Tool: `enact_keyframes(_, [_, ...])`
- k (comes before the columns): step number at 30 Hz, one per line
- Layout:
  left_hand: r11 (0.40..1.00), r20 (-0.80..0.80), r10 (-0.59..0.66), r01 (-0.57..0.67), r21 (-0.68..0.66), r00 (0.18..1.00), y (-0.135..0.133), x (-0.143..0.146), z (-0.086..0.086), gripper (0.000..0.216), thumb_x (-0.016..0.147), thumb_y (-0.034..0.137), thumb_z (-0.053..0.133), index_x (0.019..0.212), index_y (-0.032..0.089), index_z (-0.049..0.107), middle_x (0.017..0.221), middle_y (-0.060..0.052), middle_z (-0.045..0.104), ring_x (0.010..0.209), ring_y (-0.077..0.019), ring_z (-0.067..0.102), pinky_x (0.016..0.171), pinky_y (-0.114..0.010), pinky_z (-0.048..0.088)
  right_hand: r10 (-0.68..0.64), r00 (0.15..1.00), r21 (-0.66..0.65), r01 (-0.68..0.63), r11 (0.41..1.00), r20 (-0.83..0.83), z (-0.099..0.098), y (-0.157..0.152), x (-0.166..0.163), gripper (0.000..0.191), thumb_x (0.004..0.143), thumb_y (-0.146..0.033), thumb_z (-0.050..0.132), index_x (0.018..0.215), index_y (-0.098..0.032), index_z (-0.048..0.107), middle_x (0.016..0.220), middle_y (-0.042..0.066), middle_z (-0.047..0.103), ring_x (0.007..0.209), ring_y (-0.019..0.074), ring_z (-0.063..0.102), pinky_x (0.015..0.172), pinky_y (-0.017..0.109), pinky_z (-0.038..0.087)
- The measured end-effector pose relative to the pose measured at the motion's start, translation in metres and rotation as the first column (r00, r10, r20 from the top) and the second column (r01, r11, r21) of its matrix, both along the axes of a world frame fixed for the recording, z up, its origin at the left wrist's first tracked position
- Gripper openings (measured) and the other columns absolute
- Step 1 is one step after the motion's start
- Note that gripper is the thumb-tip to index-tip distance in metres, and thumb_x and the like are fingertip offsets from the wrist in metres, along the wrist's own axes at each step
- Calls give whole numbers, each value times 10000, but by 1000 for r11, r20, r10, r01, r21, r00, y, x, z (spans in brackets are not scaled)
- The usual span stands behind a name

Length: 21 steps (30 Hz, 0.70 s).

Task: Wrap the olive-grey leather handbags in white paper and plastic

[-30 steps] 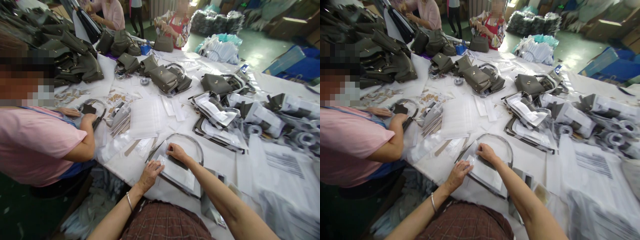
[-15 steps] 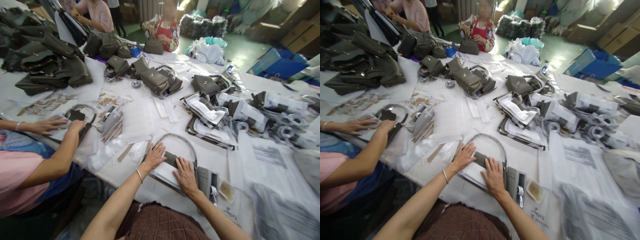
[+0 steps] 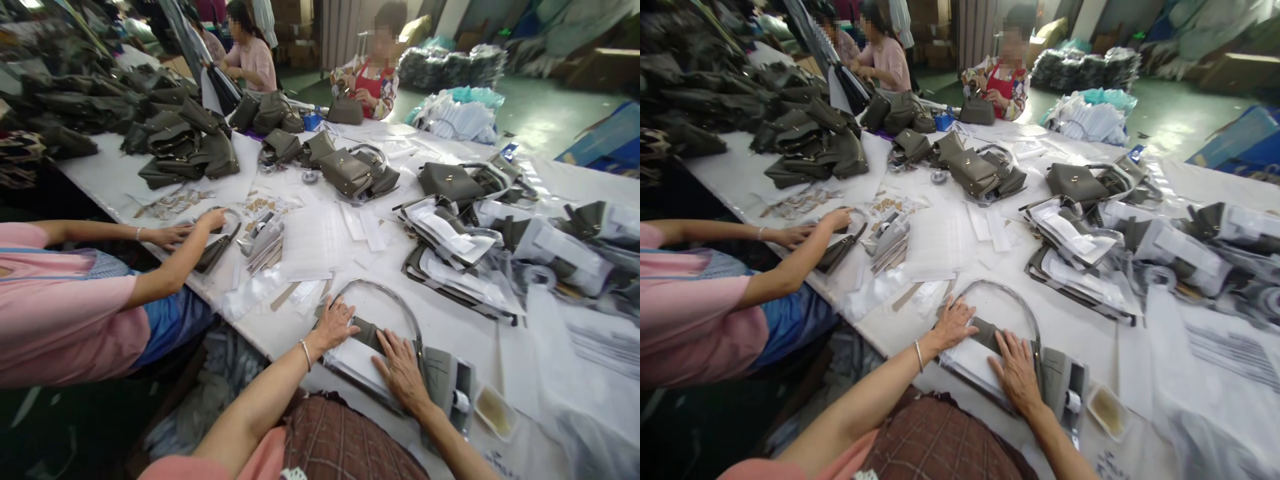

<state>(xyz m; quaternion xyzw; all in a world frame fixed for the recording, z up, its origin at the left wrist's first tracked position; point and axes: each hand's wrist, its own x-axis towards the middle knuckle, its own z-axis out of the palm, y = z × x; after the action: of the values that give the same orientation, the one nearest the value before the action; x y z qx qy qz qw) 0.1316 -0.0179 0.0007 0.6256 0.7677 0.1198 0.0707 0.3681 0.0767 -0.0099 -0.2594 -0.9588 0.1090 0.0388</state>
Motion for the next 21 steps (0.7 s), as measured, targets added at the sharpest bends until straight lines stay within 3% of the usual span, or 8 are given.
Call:
enact_keyframes(5, [994, -14, -22, 24, 109, 1000, -63, 21, 7, 766, 888, 681, 464, 1506, 248, 331, 1566, -121, 336, 1478, -319, 202, 1187, -574, 156, 28, 998, 127, -21, 992, -54, 4, -36, -1, 623, 952, -560, 407, 1480, -230, 404, 1551, 93, 386, 1456, 311, 286, 1197, 542, 170])
enact_keyframes(8, [986, -40, -100, 105, 128, 994, -93, 26, 4, 712, 930, 649, 408, 1516, 257, 311, 1588, -106, 303, 1489, -284, 191, 1209, -543, 90, 61, 996, 169, -48, 984, -68, 1, -51, -3, 609, 959, -548, 393, 1477, -229, 408, 1543, 93, 399, 1452, 300, 293, 1193, 534, 182])
enact_keyframes(14, [969, -51, -166, 173, 179, 985, -101, 18, 2, 686, 947, 633, 382, 1511, 246, 329, 1574, -122, 331, 1476, -287, 241, 1209, -544, 105, 53, 997, 219, -40, 975, -53, -4, -45, -1, 645, 958, -586, 333, 1466, -199, 424, 1523, 106, 425, 1428, 291, 337, 1182, 524, 220])
enact_keyframes(19, [898, -54, -399, 402, 180, 916, -126, 1, 5, 693, 956, 580, 425, 1521, 196, 306, 1559, -129, 359, 1466, -283, 274, 1203, -520, 190, -244, 967, 238, 253, 938, -70, 0, -51, 17, 747, 955, -584, 154, 1456, -105, 430, 1501, 188, 423, 1427, 342, 323, 1127, 603, 269])
enact_keyframes(21, [866, -27, -477, 475, 156, 878, -140, -8, 2, 652, 971, 547, 420, 1511, 194, 324, 1537, -116, 402, 1454, -259, 310, 1197, -492, 224, -334, 942, 222, 330, 918, -18, 3, -58, 24, 732, 944, -567, 138, 1451, -139, 447, 1487, 179, 442, 1414, 354, 340, 1090, 633, 298])
